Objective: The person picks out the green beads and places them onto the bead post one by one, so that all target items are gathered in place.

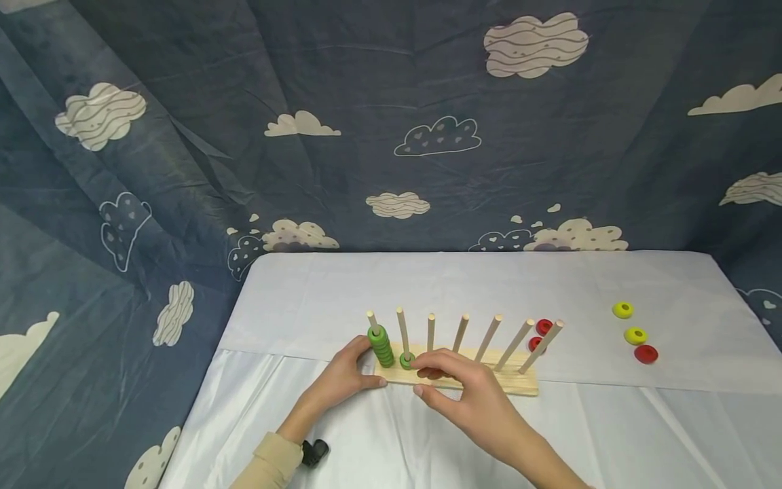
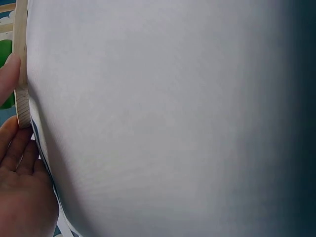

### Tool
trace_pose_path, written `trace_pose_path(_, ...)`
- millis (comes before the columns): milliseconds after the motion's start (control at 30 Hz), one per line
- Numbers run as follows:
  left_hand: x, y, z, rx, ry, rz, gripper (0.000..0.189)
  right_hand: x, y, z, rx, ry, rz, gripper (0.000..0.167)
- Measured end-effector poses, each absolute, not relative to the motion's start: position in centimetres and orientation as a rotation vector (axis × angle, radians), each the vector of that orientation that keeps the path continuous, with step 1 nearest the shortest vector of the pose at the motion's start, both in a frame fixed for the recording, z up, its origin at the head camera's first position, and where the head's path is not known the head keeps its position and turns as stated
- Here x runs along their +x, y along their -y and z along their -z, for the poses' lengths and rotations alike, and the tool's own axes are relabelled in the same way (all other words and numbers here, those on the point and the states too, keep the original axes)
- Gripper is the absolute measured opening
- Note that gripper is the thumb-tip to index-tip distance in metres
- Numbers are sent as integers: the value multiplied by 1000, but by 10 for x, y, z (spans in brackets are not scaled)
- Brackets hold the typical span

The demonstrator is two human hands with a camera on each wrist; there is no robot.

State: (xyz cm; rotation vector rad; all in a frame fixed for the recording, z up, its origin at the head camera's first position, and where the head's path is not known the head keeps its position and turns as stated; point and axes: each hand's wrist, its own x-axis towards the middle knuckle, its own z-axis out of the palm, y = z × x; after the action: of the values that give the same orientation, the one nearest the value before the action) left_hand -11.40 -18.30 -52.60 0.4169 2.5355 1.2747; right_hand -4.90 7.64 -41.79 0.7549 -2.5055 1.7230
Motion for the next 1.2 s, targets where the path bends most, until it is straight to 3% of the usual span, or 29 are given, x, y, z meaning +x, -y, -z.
trace_pose_path(333,-113,184,527,398,-2515,-1303,71,-36,-50,468,206,2523,-1976,35)
trace_pose_path(867,-115,186,529,422,-2518,-1281,72,-47,-22,492,199,2556,-2094,66)
trace_pose_path(1200,-115,186,527,426,-2501,-1289,70,-55,-14,502,147,2544,-2189,69)
